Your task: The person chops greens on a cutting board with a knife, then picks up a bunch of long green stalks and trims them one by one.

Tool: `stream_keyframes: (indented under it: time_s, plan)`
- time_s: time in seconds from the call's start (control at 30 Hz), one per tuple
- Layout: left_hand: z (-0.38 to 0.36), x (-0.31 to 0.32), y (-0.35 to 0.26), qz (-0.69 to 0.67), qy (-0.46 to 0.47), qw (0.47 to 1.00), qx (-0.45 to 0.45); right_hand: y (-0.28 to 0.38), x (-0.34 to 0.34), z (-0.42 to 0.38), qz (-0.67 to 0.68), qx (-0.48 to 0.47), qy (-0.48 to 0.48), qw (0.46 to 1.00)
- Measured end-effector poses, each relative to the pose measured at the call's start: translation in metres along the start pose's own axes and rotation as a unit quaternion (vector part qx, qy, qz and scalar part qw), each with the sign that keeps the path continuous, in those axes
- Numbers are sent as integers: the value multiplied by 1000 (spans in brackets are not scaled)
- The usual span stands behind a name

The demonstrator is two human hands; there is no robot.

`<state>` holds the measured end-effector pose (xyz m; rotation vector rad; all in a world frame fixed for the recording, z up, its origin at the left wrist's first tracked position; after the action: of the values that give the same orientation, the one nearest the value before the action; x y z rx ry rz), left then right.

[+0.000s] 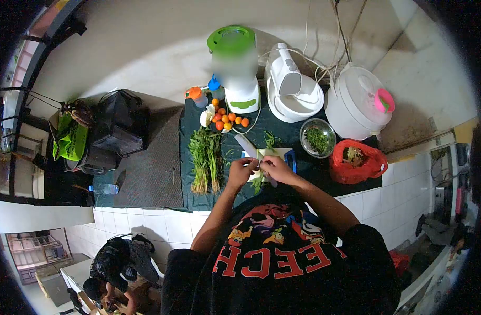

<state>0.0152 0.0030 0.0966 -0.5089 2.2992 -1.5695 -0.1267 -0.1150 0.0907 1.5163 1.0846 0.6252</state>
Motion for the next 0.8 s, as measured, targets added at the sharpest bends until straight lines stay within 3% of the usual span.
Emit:
stream_keyframes:
  time_s: [0.3, 0.47, 0.7, 0.8]
  plan:
    - [4, -2, 3, 51, -9, 999, 14, -8, 1, 5, -13, -35, 5, 999]
    - [2, -1, -5, 69, -7, 997, 23, -14, 3, 6, -64, 10, -3, 998]
    - [4, 0, -2, 95, -22, 994, 51, -23, 5, 9, -35, 46, -30, 998]
    - [11, -2, 9, 57, -56, 996, 43, -43, -2, 18, -102, -14, -84, 991]
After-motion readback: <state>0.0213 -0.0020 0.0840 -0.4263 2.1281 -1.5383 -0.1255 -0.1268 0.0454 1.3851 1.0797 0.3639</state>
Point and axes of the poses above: each hand's wrist, its own z-axis towards the middle knuckle, its own x-axis out of the palm, y = z × x, the point moved 2 cm from there along z, towards the middle knuckle, and after that the axes turned 2 degrees about -x, right-handed, at the moved point
